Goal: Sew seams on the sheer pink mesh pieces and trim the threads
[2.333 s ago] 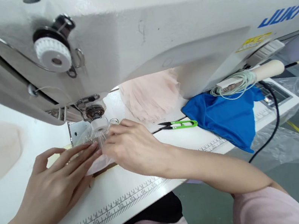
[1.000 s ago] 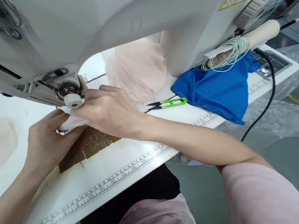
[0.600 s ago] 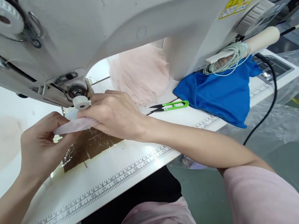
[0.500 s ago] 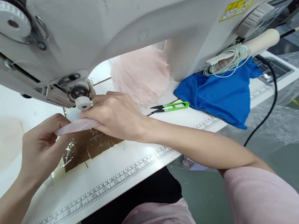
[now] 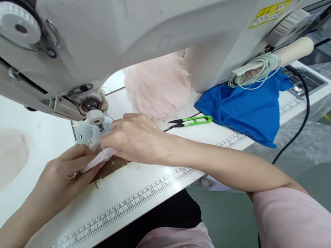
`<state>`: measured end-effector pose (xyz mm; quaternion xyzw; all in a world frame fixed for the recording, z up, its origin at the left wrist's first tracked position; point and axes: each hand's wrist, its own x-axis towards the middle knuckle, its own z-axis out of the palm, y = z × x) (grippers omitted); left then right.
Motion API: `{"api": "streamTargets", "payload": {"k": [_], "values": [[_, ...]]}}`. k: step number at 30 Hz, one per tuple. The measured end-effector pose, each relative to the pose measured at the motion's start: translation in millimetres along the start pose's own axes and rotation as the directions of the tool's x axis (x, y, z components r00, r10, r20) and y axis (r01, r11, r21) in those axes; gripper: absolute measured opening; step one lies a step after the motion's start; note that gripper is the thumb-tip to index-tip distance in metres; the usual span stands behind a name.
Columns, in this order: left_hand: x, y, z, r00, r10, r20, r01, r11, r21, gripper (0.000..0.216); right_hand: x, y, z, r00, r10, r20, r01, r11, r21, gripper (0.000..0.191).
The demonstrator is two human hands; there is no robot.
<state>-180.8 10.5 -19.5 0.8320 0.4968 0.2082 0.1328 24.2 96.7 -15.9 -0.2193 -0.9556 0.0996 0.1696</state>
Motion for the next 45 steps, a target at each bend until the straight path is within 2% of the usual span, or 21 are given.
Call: {"api": "streamTargets", "payload": {"k": [4, 7, 9, 11, 17, 34, 45], "values": [[-3, 1, 8, 0.985, 0.174, 0.006, -0.173, 0.969, 0.176, 0.025, -3, 0, -2, 0.993, -0.066, 0.094, 0.065, 0.998, 0.02, 0.014], [-5, 7, 11, 0.949, 0.315, -0.016, -0.281, 0.867, 0.412, 0.02, -6, -1, -2, 0.985, -0.123, 0.124, 0.126, 0.992, -0.021, 0.014], [-8, 11, 13, 0.924, 0.381, -0.038, -0.294, 0.77, 0.567, 0.013, -8, -2, -1, 0.982, -0.157, 0.107, 0.164, 0.985, -0.056, 0.014], [-11, 14, 16, 0.919, 0.39, -0.056, -0.269, 0.726, 0.632, 0.014, -9, -3, 0, 0.979, -0.186, 0.087, 0.193, 0.978, -0.08, 0.016], [-20, 13, 21, 0.952, 0.305, -0.027, -0.251, 0.827, 0.504, 0.03, -10, -4, 0, 0.98, -0.191, 0.058, 0.196, 0.974, -0.115, 0.016], [-18, 15, 20, 0.962, 0.268, -0.057, -0.208, 0.851, 0.482, 0.028, -9, -4, 4, 0.979, -0.195, 0.061, 0.202, 0.971, -0.129, 0.01], [-8, 0, 19, 0.96, 0.265, -0.09, -0.181, 0.834, 0.522, 0.03, -4, 3, 10, 0.983, -0.183, -0.035, 0.175, 0.97, -0.168, 0.021]]}}
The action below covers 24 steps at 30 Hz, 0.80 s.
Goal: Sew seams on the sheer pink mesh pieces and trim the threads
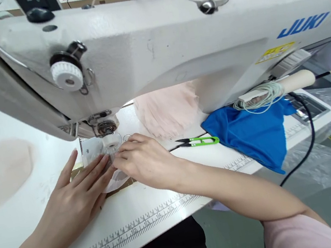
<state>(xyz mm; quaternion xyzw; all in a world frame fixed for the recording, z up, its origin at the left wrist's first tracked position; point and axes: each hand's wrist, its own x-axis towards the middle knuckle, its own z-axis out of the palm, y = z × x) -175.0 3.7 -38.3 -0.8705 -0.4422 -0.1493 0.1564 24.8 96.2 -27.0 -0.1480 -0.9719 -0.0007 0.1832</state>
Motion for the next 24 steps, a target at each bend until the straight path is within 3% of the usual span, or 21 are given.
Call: {"api": "streamTargets", "payload": {"k": [8, 16, 24], "values": [[5, -13, 8, 0.999, -0.048, 0.005, 0.048, 0.999, -0.002, 0.032, 5, 8, 13, 0.996, 0.016, -0.091, -0.018, 1.0, -0.024, 0.023], [7, -23, 13, 0.996, -0.075, 0.038, 0.074, 0.997, 0.029, 0.037, 11, 17, 19, 0.997, 0.04, -0.063, -0.045, 0.996, -0.083, 0.023], [6, -14, 2, 0.991, -0.117, -0.057, 0.126, 0.973, 0.192, 0.023, 6, 11, 20, 0.986, -0.019, -0.168, 0.005, 0.997, -0.083, 0.023]]}}
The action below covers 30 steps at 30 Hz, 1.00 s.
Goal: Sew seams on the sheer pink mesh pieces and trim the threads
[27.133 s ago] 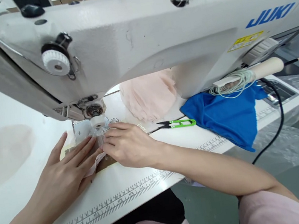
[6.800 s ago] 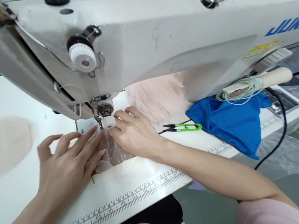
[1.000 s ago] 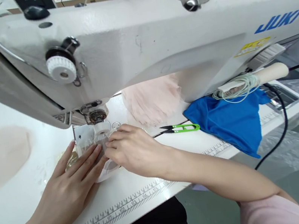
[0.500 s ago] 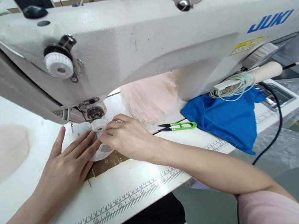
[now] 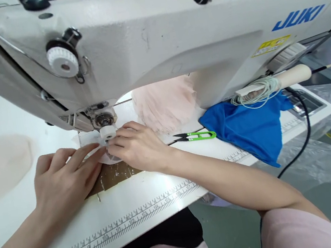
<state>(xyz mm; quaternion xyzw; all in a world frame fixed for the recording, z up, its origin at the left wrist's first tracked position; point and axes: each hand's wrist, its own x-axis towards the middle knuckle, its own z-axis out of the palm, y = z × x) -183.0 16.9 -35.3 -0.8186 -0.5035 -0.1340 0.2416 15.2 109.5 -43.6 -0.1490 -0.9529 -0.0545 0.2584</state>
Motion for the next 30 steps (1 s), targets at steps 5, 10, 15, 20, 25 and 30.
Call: {"api": "streamTargets", "payload": {"k": [5, 10, 15, 20, 25, 30], "values": [[8, -9, -7, 0.976, -0.121, 0.182, 0.172, 0.939, -0.297, 0.025, 0, 3, 0, 0.991, 0.128, -0.038, -0.124, 0.988, 0.094, 0.02], [30, -26, -2, 0.938, -0.139, 0.317, 0.289, 0.82, -0.494, 0.023, 6, 5, -1, 0.946, 0.325, -0.022, -0.322, 0.943, 0.089, 0.037], [40, -28, -6, 0.92, -0.121, 0.373, 0.319, 0.784, -0.532, 0.034, 9, 6, 0, 0.932, 0.364, 0.004, -0.361, 0.923, 0.134, 0.037], [37, -27, -9, 0.914, -0.122, 0.387, 0.341, 0.747, -0.57, 0.046, 6, 6, -1, 0.94, 0.341, 0.027, -0.341, 0.928, 0.147, 0.036], [18, -17, 3, 0.988, 0.006, 0.156, 0.07, 0.875, -0.479, 0.033, 0, 1, -5, 0.986, 0.162, 0.033, -0.165, 0.965, 0.203, 0.022], [5, 1, -1, 0.991, 0.128, -0.049, -0.129, 0.992, -0.012, 0.016, -4, -3, -6, 0.999, 0.033, 0.029, -0.036, 0.992, 0.123, 0.022]]}}
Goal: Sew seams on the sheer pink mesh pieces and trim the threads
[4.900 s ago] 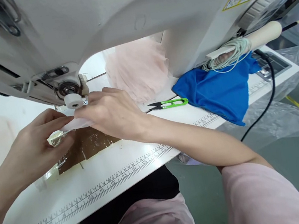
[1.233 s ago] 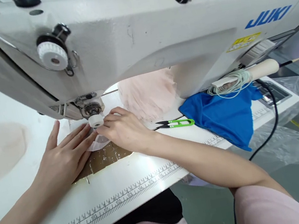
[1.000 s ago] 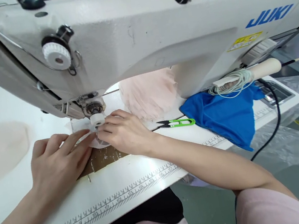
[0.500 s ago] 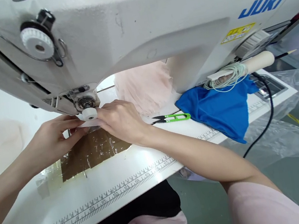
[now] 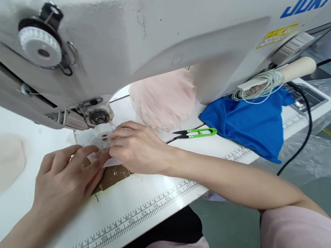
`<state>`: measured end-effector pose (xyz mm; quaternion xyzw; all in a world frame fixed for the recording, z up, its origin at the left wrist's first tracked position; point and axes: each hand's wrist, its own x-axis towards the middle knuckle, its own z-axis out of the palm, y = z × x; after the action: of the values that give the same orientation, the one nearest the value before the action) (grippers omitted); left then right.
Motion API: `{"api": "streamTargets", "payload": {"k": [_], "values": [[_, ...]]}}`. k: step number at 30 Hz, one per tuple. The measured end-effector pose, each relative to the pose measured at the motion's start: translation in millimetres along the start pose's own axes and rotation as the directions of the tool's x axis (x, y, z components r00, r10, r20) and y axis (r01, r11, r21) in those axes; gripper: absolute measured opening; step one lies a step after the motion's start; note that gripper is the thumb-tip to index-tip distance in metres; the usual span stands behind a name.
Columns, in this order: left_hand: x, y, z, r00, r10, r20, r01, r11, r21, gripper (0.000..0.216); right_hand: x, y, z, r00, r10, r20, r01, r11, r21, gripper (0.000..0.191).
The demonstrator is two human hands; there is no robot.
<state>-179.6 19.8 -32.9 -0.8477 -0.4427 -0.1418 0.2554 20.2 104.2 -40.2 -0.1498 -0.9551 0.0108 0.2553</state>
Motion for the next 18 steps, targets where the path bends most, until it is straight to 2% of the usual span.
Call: {"api": "streamTargets", "payload": {"k": [2, 7, 18], "values": [[-0.5, 5.3, -2.8, 1.0, 0.009, 0.015, -0.01, 0.999, 0.044, 0.019, 0.0, 0.0, 0.0, 1.0, -0.022, -0.006, 0.022, 1.0, -0.017, 0.023], [-1.9, 9.2, -1.8, 0.996, -0.026, 0.083, 0.028, 0.999, -0.026, 0.026, 0.4, 2.0, 0.7, 0.998, -0.039, -0.048, 0.039, 0.999, 0.0, 0.019], [-2.9, 2.4, 4.3, 0.994, -0.054, 0.093, 0.063, 0.993, -0.097, 0.028, 1.3, 3.5, 2.1, 0.999, -0.02, -0.034, 0.019, 1.0, -0.019, 0.026]]}}
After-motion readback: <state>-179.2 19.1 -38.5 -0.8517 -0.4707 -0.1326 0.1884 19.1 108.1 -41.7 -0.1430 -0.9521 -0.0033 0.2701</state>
